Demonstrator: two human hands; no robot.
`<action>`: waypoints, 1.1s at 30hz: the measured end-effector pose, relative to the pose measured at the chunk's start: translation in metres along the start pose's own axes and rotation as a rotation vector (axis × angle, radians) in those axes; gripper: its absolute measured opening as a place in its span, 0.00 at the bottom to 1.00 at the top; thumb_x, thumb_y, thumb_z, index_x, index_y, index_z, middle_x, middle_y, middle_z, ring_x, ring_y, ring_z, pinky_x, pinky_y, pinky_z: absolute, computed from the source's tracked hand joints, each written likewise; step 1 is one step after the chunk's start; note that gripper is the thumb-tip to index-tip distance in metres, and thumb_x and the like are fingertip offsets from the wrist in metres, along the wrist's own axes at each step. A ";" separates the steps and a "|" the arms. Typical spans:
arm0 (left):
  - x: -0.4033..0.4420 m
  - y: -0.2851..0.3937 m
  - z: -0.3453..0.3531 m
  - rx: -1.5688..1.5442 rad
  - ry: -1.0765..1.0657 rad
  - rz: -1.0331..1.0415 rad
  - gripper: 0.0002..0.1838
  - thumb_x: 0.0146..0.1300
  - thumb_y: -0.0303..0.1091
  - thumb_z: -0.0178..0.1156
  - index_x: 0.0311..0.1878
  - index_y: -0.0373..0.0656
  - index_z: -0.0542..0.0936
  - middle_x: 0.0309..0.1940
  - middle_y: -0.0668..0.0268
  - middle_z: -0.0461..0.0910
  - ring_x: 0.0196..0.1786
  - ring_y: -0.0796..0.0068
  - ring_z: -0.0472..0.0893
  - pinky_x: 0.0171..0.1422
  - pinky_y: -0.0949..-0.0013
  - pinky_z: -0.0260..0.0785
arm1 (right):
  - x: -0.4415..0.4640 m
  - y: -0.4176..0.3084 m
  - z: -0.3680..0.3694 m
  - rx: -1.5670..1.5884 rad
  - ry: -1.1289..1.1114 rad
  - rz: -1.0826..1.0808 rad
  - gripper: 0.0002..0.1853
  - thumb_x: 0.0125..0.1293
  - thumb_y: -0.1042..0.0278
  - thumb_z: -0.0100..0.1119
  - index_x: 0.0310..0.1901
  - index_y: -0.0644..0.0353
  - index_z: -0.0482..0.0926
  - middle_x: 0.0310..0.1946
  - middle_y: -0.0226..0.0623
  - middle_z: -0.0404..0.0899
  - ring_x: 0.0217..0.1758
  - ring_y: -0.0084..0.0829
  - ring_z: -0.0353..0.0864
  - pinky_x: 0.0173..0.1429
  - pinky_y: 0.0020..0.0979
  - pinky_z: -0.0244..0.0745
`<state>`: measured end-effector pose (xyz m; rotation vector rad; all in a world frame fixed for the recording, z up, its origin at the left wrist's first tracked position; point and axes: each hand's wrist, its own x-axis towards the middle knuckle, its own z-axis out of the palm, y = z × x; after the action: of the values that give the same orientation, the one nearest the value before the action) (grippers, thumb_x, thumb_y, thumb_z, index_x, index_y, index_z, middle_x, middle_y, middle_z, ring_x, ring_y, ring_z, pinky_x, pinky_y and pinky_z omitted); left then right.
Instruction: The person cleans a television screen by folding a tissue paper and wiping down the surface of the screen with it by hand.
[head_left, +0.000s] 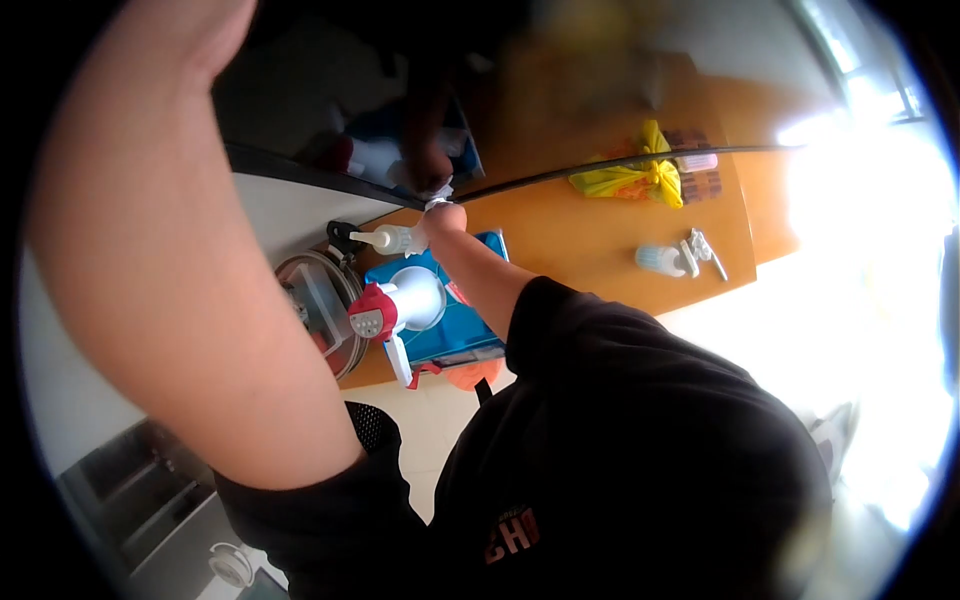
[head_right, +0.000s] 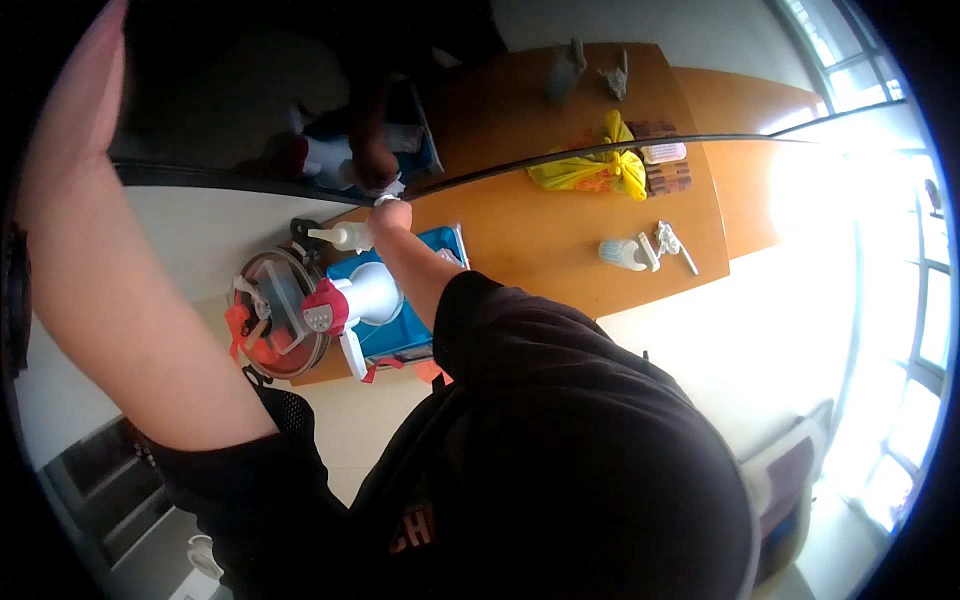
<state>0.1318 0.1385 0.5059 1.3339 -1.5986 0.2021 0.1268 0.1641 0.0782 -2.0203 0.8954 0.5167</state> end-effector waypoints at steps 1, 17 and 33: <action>0.001 0.000 0.001 -0.005 0.004 0.004 0.12 0.68 0.28 0.51 0.49 0.32 0.78 0.39 0.52 0.83 0.45 0.67 0.83 0.53 0.69 0.75 | 0.006 0.002 0.006 0.233 0.017 0.053 0.12 0.67 0.73 0.56 0.51 0.59 0.80 0.50 0.43 0.78 0.53 0.38 0.78 0.56 0.30 0.75; 0.009 0.020 0.019 0.069 0.334 -0.116 0.10 0.68 0.22 0.50 0.46 0.32 0.80 0.38 0.55 0.82 0.43 0.71 0.84 0.51 0.70 0.77 | -0.139 -0.078 -0.140 1.661 -0.478 -0.207 0.13 0.66 0.81 0.46 0.52 0.70 0.70 0.53 0.51 0.73 0.56 0.47 0.75 0.64 0.44 0.69; -0.206 0.036 0.100 -1.076 1.022 -0.754 0.28 0.70 0.52 0.51 0.63 0.39 0.69 0.59 0.60 0.73 0.61 0.68 0.72 0.66 0.61 0.62 | -0.234 -0.004 -0.250 1.190 -0.612 -0.570 0.12 0.66 0.77 0.49 0.49 0.68 0.76 0.46 0.42 0.80 0.50 0.38 0.81 0.59 0.40 0.73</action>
<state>0.0225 0.2185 0.3180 0.6462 -0.1492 -0.3629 -0.0168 0.0528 0.3686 -0.8426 0.1051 0.1553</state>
